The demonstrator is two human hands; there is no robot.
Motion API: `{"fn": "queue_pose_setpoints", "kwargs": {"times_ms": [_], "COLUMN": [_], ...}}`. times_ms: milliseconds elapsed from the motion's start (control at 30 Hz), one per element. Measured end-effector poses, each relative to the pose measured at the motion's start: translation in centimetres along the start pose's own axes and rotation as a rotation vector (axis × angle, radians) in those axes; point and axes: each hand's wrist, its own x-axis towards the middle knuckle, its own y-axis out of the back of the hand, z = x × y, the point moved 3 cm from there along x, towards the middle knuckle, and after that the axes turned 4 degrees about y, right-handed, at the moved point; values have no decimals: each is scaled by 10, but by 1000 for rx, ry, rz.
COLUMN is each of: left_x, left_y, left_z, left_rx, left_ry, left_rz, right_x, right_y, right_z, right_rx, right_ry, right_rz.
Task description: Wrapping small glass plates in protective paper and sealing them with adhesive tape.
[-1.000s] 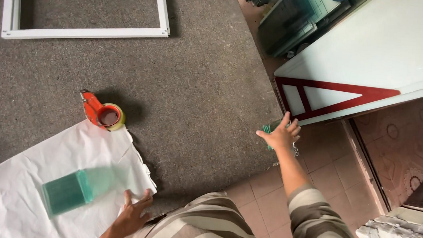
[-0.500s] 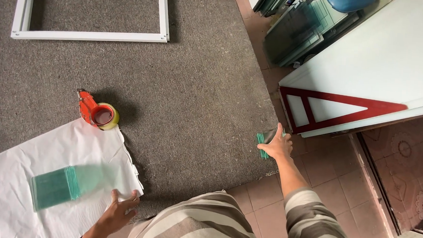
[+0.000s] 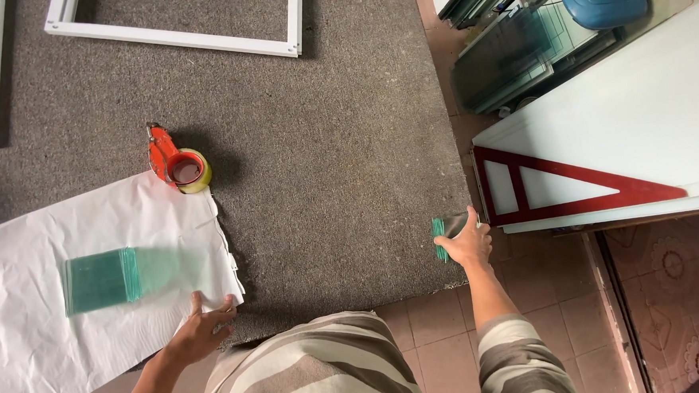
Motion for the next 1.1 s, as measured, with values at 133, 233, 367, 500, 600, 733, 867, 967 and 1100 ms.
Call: {"fn": "queue_pose_setpoints", "kwargs": {"times_ms": [133,233,367,500,600,733,867,967,1100], "left_x": [0,2,2,8,9,32,16,12,5], "left_y": [0,-2,-3,-17,-18,-53,-32,-29,-10], "left_z": [-1,-1,-1,-17,-16,-39,1,15,22], "left_rx": [-43,-25,-31,30,20,193,130,174,129], "left_ry": [-56,-48,-64,28,94,-178,194,196,214], "left_rz": [62,44,53,13,-66,210,-64,-72,-53], "right_x": [-4,-6,-16,-28,-56,-113,-171,-238,-334], "right_y": [6,13,22,27,30,5,-55,-98,-163], "right_z": [-4,-7,-22,-61,-112,-201,-301,-381,-471], "right_rx": [50,53,114,170,137,94,154,155,28], "right_ry": [14,-8,37,134,203,441,833,1131,1391], "right_rz": [17,29,13,28,-30,-95,-101,-114,-110]}}
